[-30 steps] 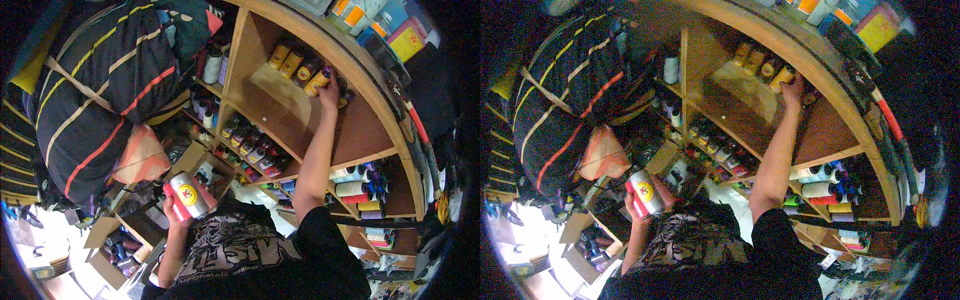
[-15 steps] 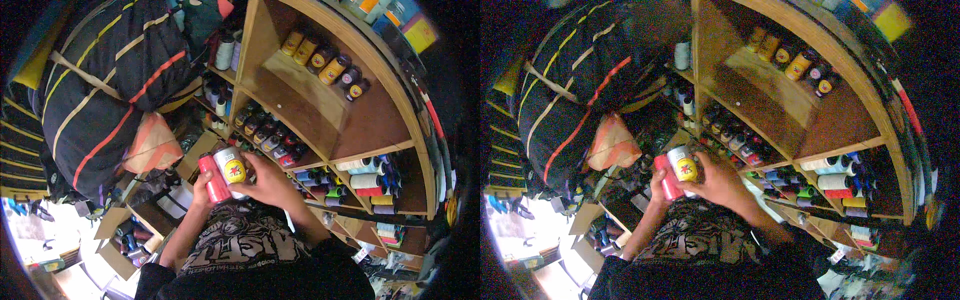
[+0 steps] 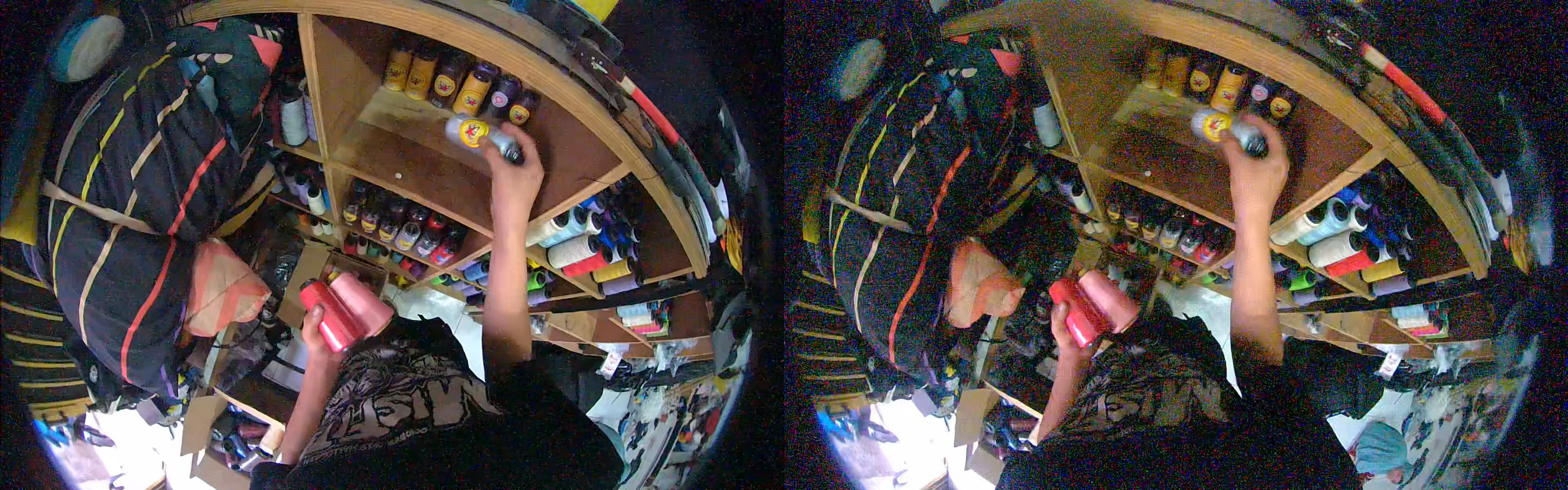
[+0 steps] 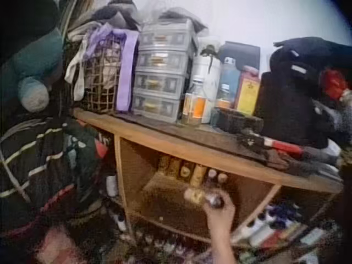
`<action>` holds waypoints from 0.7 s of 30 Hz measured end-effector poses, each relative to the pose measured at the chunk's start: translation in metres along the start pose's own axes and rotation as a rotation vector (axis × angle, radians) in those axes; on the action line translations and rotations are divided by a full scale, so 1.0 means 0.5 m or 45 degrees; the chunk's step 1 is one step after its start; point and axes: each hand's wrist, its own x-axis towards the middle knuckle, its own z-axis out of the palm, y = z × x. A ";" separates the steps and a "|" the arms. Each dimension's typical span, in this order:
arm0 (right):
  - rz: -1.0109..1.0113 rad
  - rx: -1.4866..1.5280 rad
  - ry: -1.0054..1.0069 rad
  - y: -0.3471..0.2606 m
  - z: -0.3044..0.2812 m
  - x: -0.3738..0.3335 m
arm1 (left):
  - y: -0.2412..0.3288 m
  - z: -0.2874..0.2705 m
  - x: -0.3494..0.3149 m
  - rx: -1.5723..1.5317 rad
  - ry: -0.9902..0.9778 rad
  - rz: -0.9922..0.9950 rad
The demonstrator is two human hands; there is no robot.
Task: The person sorts various spools of thread and containers from a cardboard box onto wooden shelves, organizing them by color and type.
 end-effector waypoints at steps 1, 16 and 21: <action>-0.035 -0.148 0.084 0.012 0.003 0.030 | -0.001 -0.003 0.000 0.018 0.014 -0.004; -0.208 -0.464 0.153 0.306 0.109 0.230 | 0.014 -0.079 -0.005 0.039 0.284 0.158; -0.059 -0.913 0.167 0.385 0.122 0.187 | 0.022 -0.056 -0.003 0.039 0.090 0.125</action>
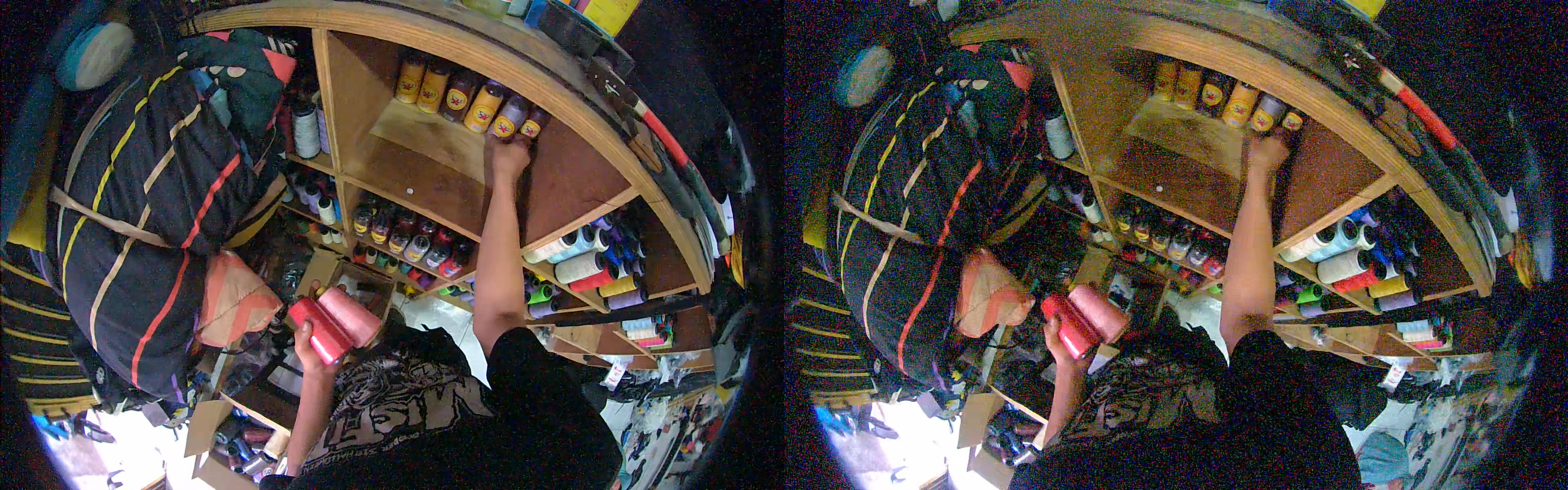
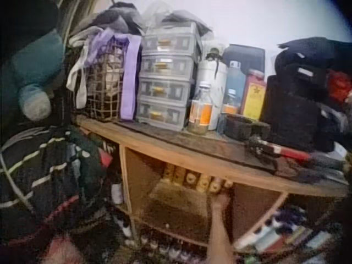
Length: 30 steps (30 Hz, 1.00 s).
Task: The person sorts various spools of thread and containers from a cardboard box onto wooden shelves, organizing them by color and type.
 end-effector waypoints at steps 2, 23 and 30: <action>0.073 0.010 -0.021 -0.002 0.002 -0.004 | 0.003 0.003 0.001 0.017 -0.008 -0.002; -0.205 0.869 -1.758 -0.260 -0.417 -0.242 | 0.016 0.114 0.025 0.052 -0.088 -0.139; -0.280 0.944 -1.902 -0.227 -0.423 -0.359 | 0.035 0.122 0.035 0.046 -0.091 -0.144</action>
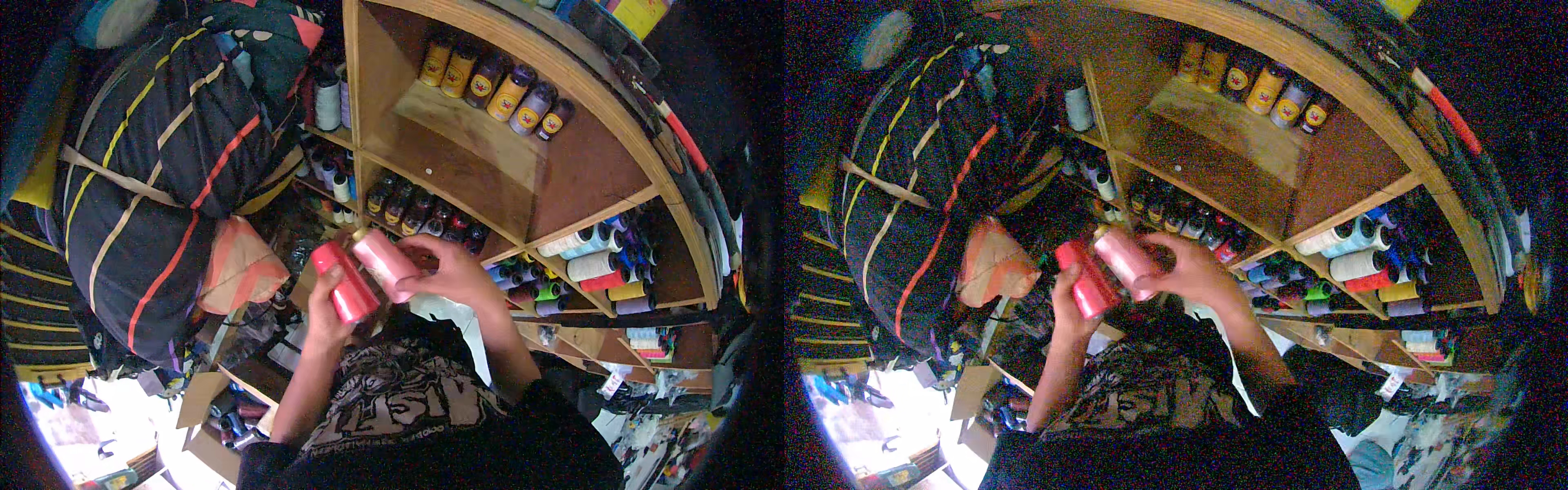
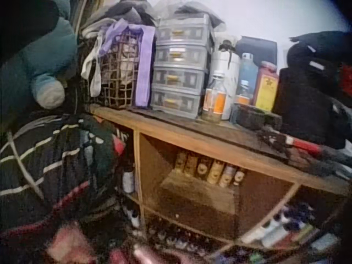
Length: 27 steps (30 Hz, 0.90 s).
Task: The person sorts various spools of thread and containers from a cardboard box onto wooden shelves, organizing them by color and type.
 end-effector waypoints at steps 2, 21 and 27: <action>-0.119 0.245 -0.084 0.042 -0.013 0.005 | 0.018 0.015 -0.002 -0.091 -0.135 0.035; 0.021 -0.074 0.386 0.037 0.038 -0.023 | 0.030 0.058 -0.031 0.204 -0.246 0.006; -0.235 0.368 1.061 0.053 -0.056 0.009 | 0.009 0.085 -0.014 0.115 -0.375 -0.048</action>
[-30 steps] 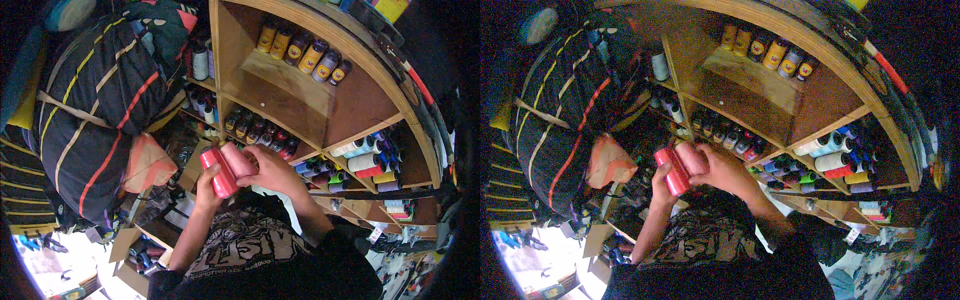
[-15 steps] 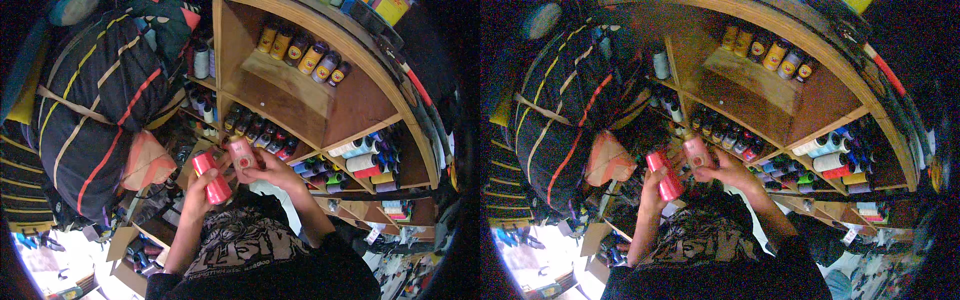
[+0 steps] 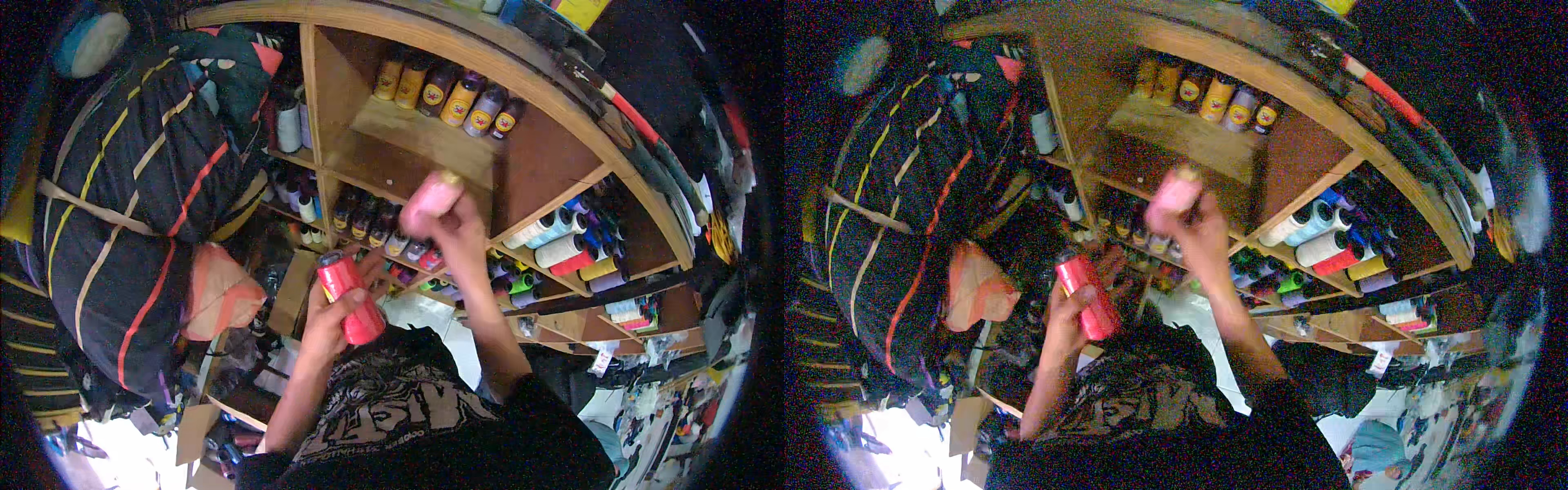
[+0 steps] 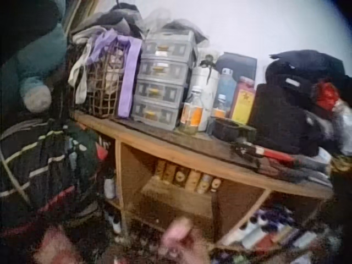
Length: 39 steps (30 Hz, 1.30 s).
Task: The person sorts various spools of thread and containers from a cardboard box onto wooden shelves, organizing them by color and type.
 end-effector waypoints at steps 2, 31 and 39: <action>-0.302 -0.330 0.383 -0.018 -0.017 0.081 | -0.004 -0.003 -0.010 0.010 0.006 0.003; 0.049 -1.109 0.906 0.127 -0.133 0.355 | 0.003 -0.053 -0.063 0.063 0.151 -0.008; 0.116 -1.073 1.030 0.108 -0.113 0.343 | 0.006 -0.044 -0.074 0.151 0.230 -0.018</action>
